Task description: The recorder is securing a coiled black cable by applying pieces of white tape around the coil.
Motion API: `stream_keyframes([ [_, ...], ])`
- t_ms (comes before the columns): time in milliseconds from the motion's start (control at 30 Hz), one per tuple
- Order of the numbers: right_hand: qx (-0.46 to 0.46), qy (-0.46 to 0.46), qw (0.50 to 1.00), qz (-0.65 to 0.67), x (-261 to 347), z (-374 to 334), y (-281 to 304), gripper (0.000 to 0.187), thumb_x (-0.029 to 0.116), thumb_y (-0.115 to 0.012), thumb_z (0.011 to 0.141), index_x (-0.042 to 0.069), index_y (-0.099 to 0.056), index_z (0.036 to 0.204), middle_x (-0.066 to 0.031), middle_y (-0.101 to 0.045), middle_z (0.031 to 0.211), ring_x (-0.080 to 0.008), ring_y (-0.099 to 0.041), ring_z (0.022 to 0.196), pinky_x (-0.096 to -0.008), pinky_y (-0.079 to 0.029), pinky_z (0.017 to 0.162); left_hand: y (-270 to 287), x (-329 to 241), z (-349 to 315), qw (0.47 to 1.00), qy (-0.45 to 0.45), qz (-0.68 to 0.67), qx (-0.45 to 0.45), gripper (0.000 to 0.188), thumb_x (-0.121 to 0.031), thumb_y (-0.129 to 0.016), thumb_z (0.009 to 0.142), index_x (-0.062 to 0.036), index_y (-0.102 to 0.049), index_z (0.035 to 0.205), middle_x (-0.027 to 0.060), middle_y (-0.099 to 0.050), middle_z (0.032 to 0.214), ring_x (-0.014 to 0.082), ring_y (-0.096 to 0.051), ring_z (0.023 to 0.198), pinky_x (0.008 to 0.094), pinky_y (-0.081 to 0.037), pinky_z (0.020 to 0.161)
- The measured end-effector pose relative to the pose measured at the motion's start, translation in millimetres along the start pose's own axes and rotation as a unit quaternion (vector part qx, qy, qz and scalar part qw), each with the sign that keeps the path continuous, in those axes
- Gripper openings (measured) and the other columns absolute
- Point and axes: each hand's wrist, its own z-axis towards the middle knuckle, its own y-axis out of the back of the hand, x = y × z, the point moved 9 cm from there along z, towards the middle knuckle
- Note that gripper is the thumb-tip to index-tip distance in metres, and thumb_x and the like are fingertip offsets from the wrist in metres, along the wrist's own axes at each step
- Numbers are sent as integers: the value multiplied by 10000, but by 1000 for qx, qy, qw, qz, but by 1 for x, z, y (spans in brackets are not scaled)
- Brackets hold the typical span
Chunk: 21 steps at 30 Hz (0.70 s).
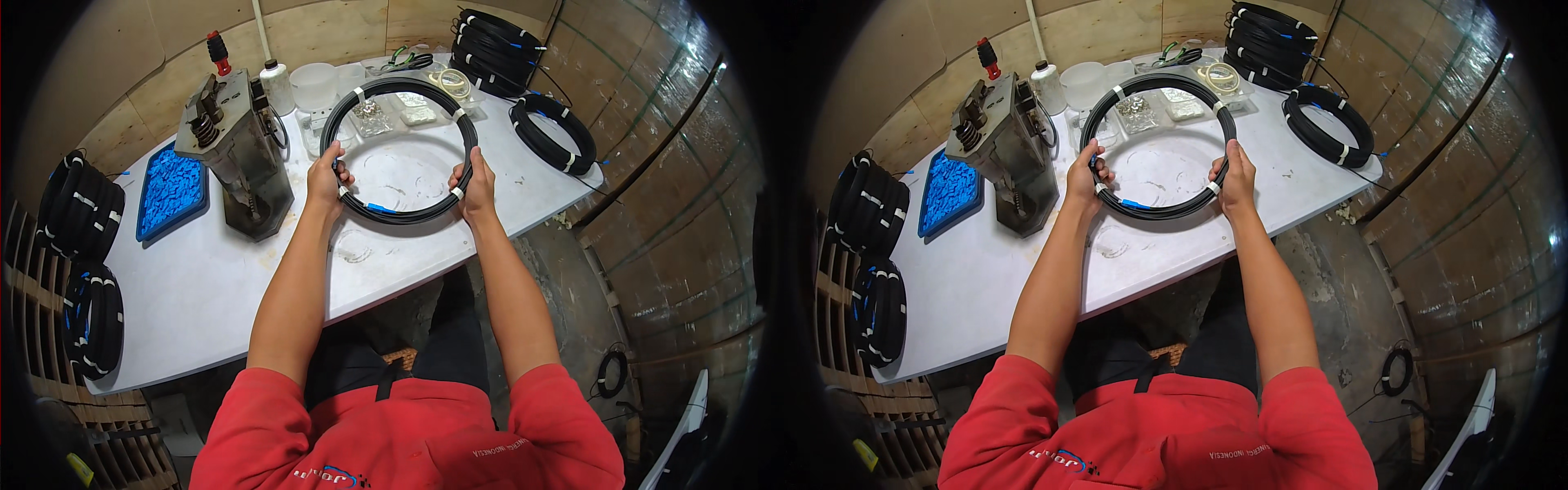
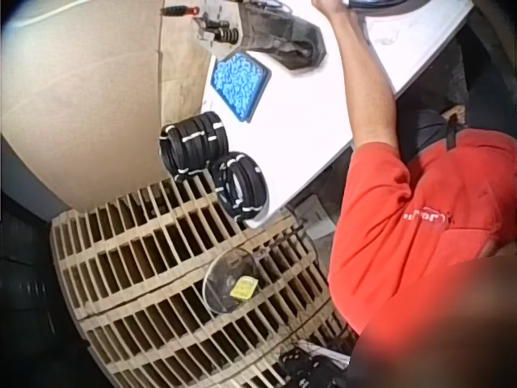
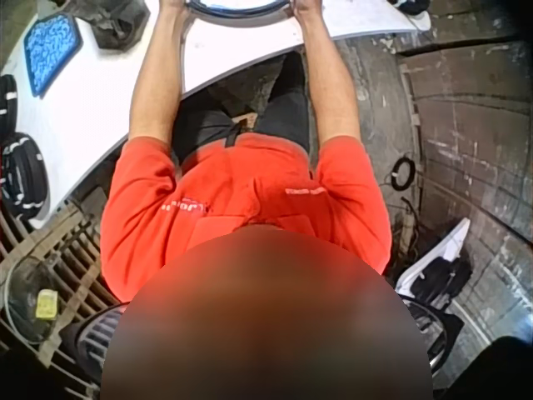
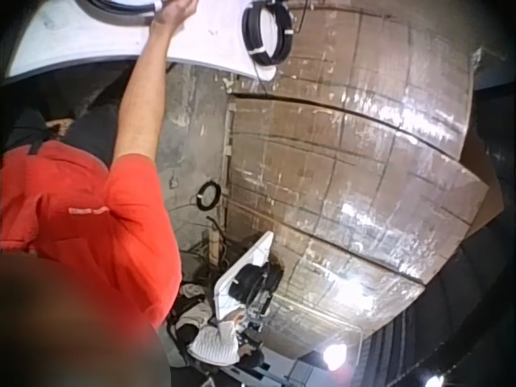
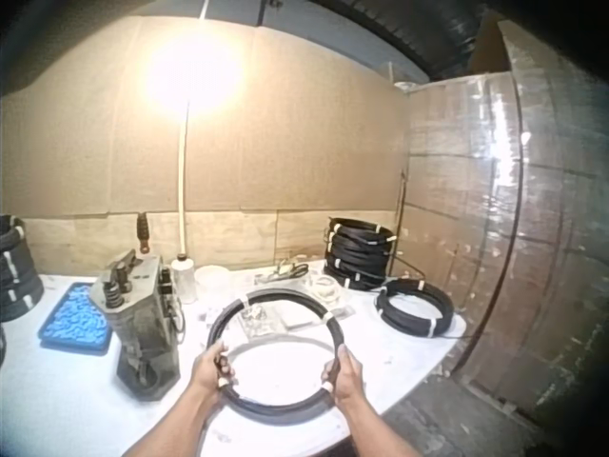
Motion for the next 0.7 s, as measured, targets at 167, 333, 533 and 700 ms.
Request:
stream_keyframes([
  [167, 11, 4, 1000, -7, 2, -2, -3, 403, 445, -537, 1027, 48, -590, 985, -26, -524, 622, -130, -519, 521, -266, -441, 526, 1, 1, -1, 1000, 7, -6, -1, 341, -387, -661, 944, -63, -568, 991, -29, -417, 668, 97, -426, 560, 287, -437, 573],
  [333, 23, 11, 1000, -18, 1, 1, -3, 395, 468, -539, 1017, 78, -545, 955, -35, -529, 622, -148, -521, 504, -279, -460, 512, 1, 1, 0, 1000, 7, -14, 3, 347, -388, -659, 948, -56, -566, 991, -28, -410, 662, 102, -419, 550, 289, -432, 567],
  [533, 14, 6, 1000, -25, 0, -1, -3, 393, 452, -531, 1025, 64, -564, 974, -30, -522, 621, -144, -520, 509, -277, -461, 517, 2, 2, -2, 1000, 15, -17, -5, 343, -387, -657, 950, -58, -568, 987, -27, -412, 664, 105, -427, 557, 290, -428, 558],
  [700, 20, 17, 999, -38, 1, 0, -3, 398, 450, -536, 1025, 56, -576, 983, -25, -527, 632, -140, -525, 517, -274, -466, 525, -1, -1, -4, 1000, 15, -16, -7, 326, -387, -654, 952, -70, -579, 966, -22, -434, 691, 107, -453, 579, 284, -426, 559],
])
